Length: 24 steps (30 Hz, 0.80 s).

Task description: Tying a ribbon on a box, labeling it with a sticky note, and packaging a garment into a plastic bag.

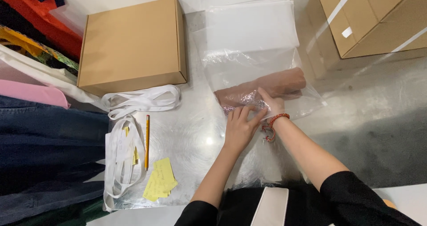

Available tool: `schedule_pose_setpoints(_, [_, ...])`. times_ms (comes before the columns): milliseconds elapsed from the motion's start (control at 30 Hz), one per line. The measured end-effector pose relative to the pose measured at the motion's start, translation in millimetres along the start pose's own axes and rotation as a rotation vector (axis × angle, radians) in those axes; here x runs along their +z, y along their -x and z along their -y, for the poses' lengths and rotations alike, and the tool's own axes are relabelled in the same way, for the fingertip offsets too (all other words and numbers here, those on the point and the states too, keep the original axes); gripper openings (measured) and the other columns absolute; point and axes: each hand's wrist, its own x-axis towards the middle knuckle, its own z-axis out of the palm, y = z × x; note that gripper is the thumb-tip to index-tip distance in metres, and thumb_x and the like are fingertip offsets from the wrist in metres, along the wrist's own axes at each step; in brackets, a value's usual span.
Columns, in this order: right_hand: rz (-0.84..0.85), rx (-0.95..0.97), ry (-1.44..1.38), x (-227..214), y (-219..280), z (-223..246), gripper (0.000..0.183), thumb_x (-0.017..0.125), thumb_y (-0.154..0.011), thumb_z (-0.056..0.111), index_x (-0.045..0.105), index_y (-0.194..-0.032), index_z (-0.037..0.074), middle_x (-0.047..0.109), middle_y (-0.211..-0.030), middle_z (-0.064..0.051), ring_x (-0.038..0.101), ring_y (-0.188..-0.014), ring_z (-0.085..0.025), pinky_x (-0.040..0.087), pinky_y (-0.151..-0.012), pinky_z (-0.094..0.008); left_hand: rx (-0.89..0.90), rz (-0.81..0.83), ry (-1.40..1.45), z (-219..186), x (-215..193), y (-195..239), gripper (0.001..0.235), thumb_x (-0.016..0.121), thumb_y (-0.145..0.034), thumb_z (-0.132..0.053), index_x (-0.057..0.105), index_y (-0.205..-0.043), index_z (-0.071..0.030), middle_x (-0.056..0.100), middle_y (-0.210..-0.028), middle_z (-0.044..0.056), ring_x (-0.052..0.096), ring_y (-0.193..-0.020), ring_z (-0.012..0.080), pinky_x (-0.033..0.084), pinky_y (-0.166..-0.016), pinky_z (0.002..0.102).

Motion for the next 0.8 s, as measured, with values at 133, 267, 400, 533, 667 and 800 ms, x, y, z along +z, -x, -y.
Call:
schedule_pose_setpoints(133, [0.007, -0.004, -0.069, 10, -5, -10, 0.082, 0.083, -0.09, 0.055, 0.063, -0.132, -0.012, 0.068, -0.127, -0.032, 0.068, -0.123, -0.043, 0.056, -0.105, -0.053, -0.045, -0.006, 0.076, -12, -18, -10, 0.029, 0.067, -0.101, -0.044, 0.074, -0.13, -0.042, 0.062, -0.146, 0.0, 0.053, -0.144, 0.0292, 0.04, -0.115, 0.047])
schedule_pose_setpoints(267, [0.009, -0.017, 0.059, 13, -23, -15, 0.088, 0.077, -0.086, 0.068, 0.068, -0.131, -0.007, 0.071, -0.126, -0.027, 0.067, -0.123, -0.044, 0.053, -0.106, -0.055, -0.113, 0.081, 0.283, -18, -32, -15, 0.03, 0.062, -0.106, -0.041, 0.074, -0.133, -0.034, 0.061, -0.156, 0.004, 0.042, -0.159, 0.0333, 0.03, -0.128, 0.059])
schedule_pose_setpoints(400, [-0.058, -0.035, 0.133, 25, -14, 7, 0.085, 0.072, -0.08, 0.074, 0.075, -0.118, -0.002, 0.077, -0.106, -0.023, 0.075, -0.105, -0.039, 0.056, -0.094, -0.053, -0.097, 0.126, 0.358, -22, -38, -19, 0.034, 0.058, -0.108, -0.042, 0.068, -0.141, -0.039, 0.063, -0.156, 0.002, 0.041, -0.161, 0.0322, 0.024, -0.131, 0.062])
schedule_pose_setpoints(533, [0.05, -0.093, -0.238, 48, -43, 18, 0.06, 0.08, -0.087, 0.041, 0.068, -0.115, -0.01, 0.066, -0.096, -0.017, 0.071, -0.061, -0.021, 0.06, -0.055, -0.033, -0.072, 0.108, 0.398, -26, -49, -30, 0.035, 0.057, -0.108, -0.044, 0.065, -0.142, -0.045, 0.061, -0.158, -0.006, 0.047, -0.158, 0.0292, 0.023, -0.133, 0.062])
schedule_pose_setpoints(667, [0.137, -0.161, -0.387, 66, -47, 50, 0.035, 0.081, -0.091, 0.025, 0.069, -0.1, -0.006, 0.064, -0.082, -0.014, 0.067, -0.054, -0.022, 0.057, -0.05, -0.031, -0.075, 0.148, 0.422, -30, -73, -41, 0.036, 0.065, -0.104, -0.036, 0.068, -0.14, -0.037, 0.066, -0.15, -0.008, 0.052, -0.153, 0.0247, 0.026, -0.134, 0.061])
schedule_pose_setpoints(800, [0.182, -0.189, -0.291, 64, -17, 86, 0.02, 0.077, -0.096, 0.015, 0.068, -0.093, -0.002, 0.067, -0.069, -0.007, 0.062, -0.049, -0.014, 0.047, -0.043, -0.023, -0.079, 0.219, 0.333, -38, -92, -64, 0.059, 0.079, -0.089, -0.013, 0.065, -0.145, -0.027, 0.062, -0.154, 0.0, 0.049, -0.152, 0.0288, 0.025, -0.134, 0.068])
